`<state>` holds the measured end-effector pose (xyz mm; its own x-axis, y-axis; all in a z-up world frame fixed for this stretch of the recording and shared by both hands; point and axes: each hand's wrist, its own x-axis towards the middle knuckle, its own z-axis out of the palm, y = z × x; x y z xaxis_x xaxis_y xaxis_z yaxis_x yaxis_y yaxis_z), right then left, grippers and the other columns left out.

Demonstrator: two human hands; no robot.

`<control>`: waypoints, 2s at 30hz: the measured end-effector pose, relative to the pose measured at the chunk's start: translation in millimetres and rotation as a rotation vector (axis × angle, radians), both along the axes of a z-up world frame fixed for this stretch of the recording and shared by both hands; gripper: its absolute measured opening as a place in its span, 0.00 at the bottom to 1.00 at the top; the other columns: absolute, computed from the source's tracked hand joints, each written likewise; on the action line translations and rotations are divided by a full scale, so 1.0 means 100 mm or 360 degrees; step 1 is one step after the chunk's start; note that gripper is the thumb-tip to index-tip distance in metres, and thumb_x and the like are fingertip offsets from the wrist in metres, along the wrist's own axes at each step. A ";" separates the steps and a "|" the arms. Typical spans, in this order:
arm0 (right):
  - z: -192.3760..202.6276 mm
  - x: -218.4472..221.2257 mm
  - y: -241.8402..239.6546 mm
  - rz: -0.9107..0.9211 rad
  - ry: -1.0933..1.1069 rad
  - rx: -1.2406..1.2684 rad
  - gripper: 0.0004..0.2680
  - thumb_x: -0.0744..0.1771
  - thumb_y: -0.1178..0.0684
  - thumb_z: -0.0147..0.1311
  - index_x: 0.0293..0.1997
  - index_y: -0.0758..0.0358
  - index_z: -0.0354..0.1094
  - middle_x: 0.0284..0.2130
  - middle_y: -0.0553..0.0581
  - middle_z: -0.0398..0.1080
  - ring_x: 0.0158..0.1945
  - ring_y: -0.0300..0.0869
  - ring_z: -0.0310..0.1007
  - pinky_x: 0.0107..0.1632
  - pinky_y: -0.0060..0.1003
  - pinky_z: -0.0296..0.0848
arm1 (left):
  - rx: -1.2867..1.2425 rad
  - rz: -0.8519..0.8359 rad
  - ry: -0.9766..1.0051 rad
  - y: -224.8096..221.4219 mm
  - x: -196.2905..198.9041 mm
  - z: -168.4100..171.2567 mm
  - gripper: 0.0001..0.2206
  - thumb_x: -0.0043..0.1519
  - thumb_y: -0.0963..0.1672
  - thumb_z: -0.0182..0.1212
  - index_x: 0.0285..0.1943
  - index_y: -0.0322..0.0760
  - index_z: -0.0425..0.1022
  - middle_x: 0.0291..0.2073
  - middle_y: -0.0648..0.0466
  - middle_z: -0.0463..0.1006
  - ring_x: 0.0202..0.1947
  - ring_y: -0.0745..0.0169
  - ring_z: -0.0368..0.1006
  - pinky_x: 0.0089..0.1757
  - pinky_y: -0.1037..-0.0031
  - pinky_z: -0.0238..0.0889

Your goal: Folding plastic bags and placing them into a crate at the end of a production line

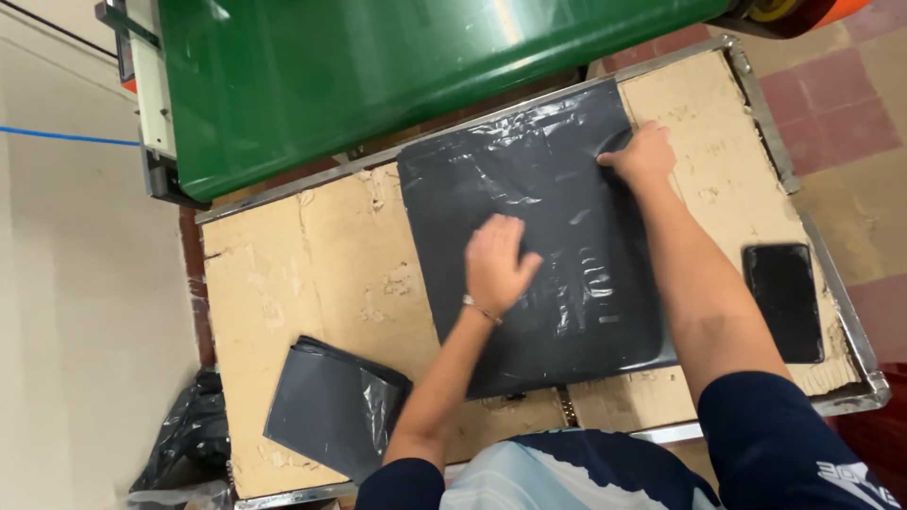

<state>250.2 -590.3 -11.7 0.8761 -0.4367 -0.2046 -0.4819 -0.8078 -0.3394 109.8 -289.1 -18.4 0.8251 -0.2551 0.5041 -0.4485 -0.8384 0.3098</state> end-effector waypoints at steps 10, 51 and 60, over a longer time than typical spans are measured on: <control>0.03 0.16 -0.01 -0.0088 0.0089 0.0317 0.20 0.53 0.45 0.76 0.42 0.65 0.76 0.40 0.65 0.77 0.48 0.63 0.78 0.50 0.58 0.75 | 0.0097 -0.0229 0.0424 -0.29 -0.40 -0.31 0.26 0.64 0.58 0.50 0.66 0.47 0.67 0.68 0.56 0.66 0.75 0.55 0.53 0.67 0.44 0.47; 0.13 -3.57 0.30 0.1718 -0.0239 -0.0352 0.37 0.54 0.47 0.67 0.72 0.61 0.57 0.72 0.66 0.57 0.78 0.59 0.48 0.78 0.54 0.45 | 0.0412 -0.0539 -0.0307 0.97 -2.12 -0.27 0.13 0.63 0.50 0.58 0.52 0.42 0.75 0.51 0.49 0.73 0.54 0.47 0.70 0.52 0.59 0.61; -0.13 -3.97 1.36 0.1664 -0.0840 0.0055 0.18 0.61 0.52 0.62 0.55 0.66 0.70 0.52 0.62 0.69 0.60 0.56 0.68 0.70 0.52 0.63 | 0.0357 -0.1497 0.0896 0.31 -1.67 0.30 0.15 0.61 0.55 0.48 0.27 0.52 0.72 0.27 0.64 0.79 0.32 0.60 0.80 0.34 0.67 0.72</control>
